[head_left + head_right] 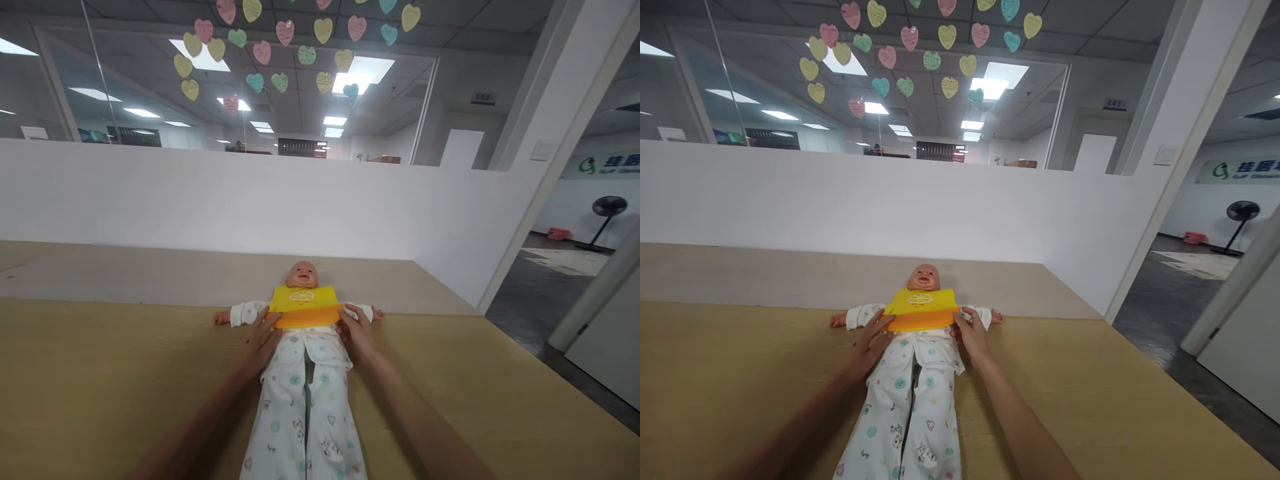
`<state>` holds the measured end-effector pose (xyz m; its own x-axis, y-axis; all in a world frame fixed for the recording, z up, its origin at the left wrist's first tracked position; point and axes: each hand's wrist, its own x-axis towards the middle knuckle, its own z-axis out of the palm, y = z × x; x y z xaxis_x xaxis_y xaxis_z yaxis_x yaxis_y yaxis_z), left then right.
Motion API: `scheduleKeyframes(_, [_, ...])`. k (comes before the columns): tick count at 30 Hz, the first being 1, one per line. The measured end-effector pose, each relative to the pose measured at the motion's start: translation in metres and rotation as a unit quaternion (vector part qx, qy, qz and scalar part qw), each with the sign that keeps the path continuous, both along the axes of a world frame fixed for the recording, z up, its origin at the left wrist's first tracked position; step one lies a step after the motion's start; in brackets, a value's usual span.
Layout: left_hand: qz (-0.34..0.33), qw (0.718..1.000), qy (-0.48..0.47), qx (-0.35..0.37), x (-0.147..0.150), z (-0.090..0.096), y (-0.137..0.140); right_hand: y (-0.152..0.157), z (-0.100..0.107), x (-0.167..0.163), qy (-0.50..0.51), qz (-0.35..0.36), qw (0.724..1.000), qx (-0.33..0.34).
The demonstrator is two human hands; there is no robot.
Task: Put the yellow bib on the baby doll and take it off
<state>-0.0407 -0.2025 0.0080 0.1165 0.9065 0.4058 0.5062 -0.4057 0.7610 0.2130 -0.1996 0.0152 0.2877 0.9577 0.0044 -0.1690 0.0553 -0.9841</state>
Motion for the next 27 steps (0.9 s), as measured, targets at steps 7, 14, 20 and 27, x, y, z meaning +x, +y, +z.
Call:
scheduleKeyframes(7, [-0.005, 0.998, 0.015, 0.061, -0.001, -0.011, 0.009, -0.006, -0.004, -0.004, -0.069, 0.005, 0.997, 0.023])
scheduleKeyframes(14, [0.1, 0.953, 0.165, 0.233, -0.084, -0.047, 0.056, 0.002, -0.014, 0.059, -0.542, -0.118, 0.826, 0.102])
scheduleKeyframes(20, [0.098, 0.881, 0.317, 0.337, -0.105, -0.047, 0.09, 0.027, -0.035, 0.095, -0.716, -0.065, 0.678, 0.154])
scheduleKeyframes(27, [0.119, 0.881, 0.349, 0.297, -0.102, -0.04, 0.096, 0.034, -0.037, 0.096, -0.721, -0.091, 0.676, 0.119])
